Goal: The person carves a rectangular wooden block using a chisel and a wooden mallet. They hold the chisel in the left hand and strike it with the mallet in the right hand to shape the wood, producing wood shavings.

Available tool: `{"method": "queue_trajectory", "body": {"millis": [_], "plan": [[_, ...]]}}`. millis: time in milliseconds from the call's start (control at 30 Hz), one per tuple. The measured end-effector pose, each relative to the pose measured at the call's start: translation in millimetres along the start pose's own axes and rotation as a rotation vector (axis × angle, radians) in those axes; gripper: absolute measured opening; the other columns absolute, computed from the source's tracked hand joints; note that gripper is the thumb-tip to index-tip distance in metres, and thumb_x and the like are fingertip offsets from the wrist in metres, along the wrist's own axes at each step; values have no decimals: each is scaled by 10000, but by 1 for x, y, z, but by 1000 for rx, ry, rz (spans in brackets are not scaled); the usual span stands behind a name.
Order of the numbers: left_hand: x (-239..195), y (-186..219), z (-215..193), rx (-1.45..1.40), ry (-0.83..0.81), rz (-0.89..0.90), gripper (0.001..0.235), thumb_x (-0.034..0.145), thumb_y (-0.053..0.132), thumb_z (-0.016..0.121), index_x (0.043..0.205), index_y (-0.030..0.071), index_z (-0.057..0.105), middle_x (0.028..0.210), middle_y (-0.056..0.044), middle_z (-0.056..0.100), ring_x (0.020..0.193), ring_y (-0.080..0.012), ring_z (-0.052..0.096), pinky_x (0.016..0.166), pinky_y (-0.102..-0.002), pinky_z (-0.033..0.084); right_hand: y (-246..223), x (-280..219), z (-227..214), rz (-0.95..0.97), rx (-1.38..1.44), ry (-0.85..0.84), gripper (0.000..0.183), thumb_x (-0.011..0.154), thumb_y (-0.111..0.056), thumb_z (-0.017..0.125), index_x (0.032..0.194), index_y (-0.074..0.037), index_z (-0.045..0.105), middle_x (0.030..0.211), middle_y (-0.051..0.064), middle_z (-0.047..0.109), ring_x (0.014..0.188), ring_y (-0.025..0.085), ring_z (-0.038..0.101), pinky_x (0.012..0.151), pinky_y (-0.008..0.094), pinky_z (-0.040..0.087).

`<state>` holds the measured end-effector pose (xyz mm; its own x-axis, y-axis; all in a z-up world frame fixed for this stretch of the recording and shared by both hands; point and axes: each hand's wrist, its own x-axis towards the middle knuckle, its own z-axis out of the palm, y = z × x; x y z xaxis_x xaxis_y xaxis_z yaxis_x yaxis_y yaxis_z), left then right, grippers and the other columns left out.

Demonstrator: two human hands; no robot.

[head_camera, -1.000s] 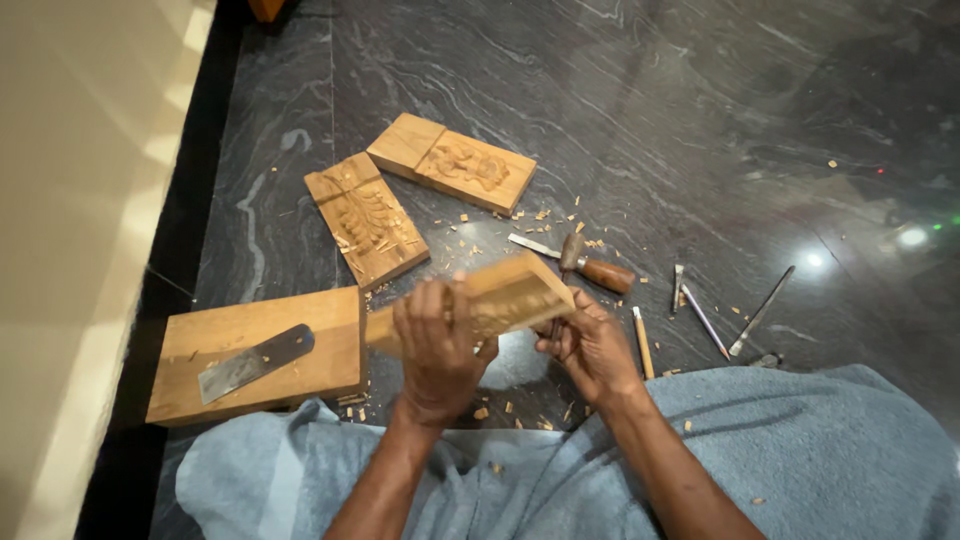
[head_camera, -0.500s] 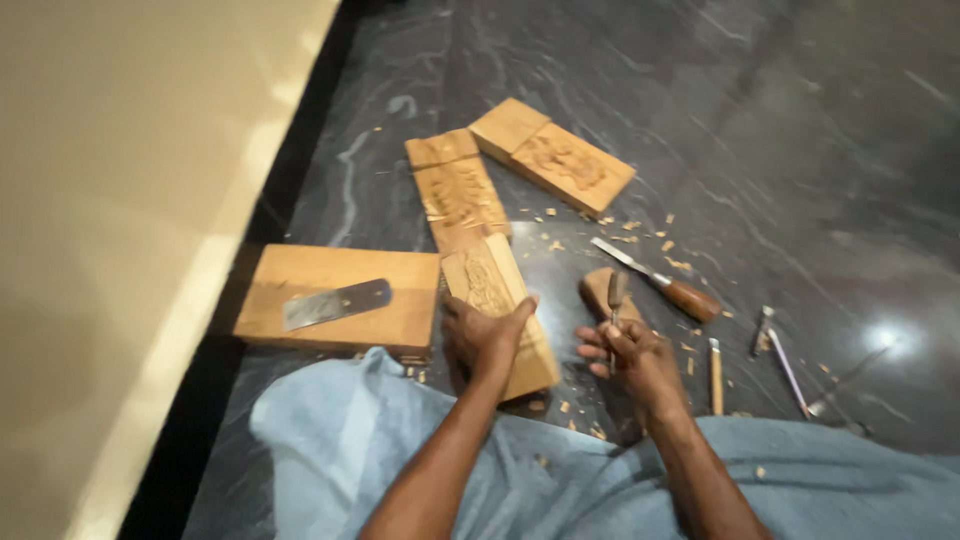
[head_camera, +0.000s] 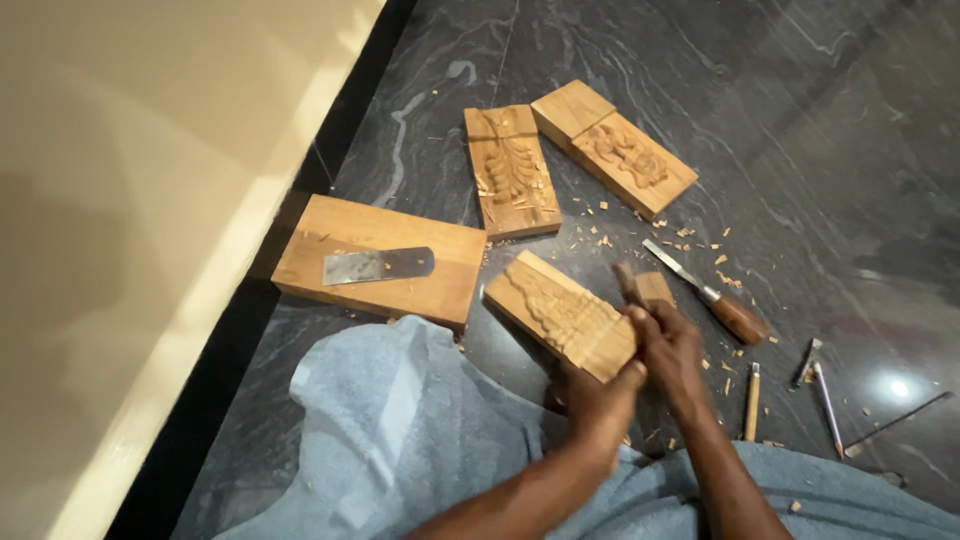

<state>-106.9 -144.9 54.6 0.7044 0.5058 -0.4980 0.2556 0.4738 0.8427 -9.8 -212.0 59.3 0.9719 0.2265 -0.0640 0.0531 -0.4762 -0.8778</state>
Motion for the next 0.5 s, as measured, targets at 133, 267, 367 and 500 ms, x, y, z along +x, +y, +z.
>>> {"method": "queue_trajectory", "body": {"millis": [133, 267, 367, 500], "plan": [[-12, 16, -20, 562, -220, 134, 774, 815, 206, 755, 1448, -25, 373, 1443, -287, 461, 1351, -401, 469, 1115, -432, 384, 4, 23, 24, -174, -188, 221, 276, 1027, -242, 613, 1191, -58, 738, 942, 153, 743, 817, 200, 683, 752, 355, 519], [54, 74, -60, 1347, -304, 847, 868, 769, 121, 726, 1537, -27, 350, 1502, -315, 408, 1424, -455, 397, 1164, -507, 333, 19, 13, 32, -205, -70, 409, 274, 1058, -243, 604, 1195, -26, 699, 1043, 165, 743, 925, 228, 700, 817, 363, 531], [94, 98, -48, 1660, -370, 1053, 991, 693, 146, 786, 1527, -54, 289, 1566, -317, 293, 1457, -437, 284, 1191, -514, 238, 28, -14, 34, -80, -117, 367, 294, 1050, -245, 603, 1197, -10, 699, 991, 163, 731, 864, 225, 682, 781, 356, 522], [100, 87, -40, 2017, -647, 784, 1372, 548, 470, 940, 1604, -12, 207, 1630, -262, 236, 1528, -401, 186, 1232, -528, 155, 33, -30, 36, -36, 36, 323, 291, 1042, -219, 595, 1184, 15, 693, 953, 110, 724, 842, 145, 641, 750, 295, 506]]}}
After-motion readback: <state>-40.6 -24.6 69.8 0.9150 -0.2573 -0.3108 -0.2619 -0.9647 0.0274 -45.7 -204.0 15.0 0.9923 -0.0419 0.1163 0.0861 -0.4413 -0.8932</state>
